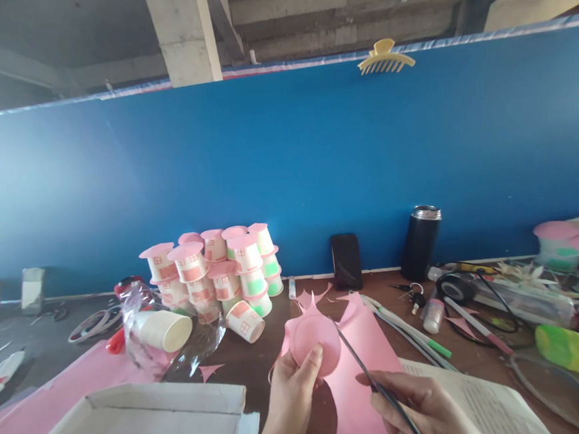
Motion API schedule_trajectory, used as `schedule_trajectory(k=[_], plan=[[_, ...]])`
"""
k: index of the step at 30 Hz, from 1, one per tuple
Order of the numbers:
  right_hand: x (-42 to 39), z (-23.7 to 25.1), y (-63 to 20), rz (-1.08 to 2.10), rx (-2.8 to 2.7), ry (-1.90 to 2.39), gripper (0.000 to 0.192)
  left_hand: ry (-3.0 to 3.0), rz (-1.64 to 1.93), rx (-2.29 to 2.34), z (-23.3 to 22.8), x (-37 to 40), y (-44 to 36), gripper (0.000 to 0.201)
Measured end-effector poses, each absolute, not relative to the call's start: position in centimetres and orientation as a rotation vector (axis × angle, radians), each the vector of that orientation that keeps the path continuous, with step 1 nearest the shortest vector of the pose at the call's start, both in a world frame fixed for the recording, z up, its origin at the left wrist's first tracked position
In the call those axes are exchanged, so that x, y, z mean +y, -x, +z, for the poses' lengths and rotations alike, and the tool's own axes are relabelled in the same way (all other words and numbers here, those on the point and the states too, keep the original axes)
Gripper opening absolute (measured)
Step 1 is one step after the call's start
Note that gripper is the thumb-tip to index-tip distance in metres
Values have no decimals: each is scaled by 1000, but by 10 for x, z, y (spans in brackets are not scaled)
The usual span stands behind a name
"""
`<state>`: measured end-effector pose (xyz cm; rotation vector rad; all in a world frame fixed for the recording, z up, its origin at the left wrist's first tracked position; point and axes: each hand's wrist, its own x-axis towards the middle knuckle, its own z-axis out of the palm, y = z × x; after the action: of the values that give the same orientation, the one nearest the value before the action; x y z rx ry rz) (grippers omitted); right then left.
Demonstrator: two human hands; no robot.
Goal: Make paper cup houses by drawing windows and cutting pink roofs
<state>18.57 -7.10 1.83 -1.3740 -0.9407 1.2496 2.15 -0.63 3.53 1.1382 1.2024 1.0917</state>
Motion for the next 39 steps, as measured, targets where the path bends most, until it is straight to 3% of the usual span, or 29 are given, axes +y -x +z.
schedule_trajectory(k=[13,23,39], plan=[[-69,11,-191,1319,-1000,1287,66,-1104,1109,1060,32,-1,-21,45],[-69,11,-195,1323,-1029,1312,62,-1173,1052,1097,29,-1,-20,43],[-68,5,-196,1277,-1062,1388,77,-1129,1054,1084,30,-1,-22,48]])
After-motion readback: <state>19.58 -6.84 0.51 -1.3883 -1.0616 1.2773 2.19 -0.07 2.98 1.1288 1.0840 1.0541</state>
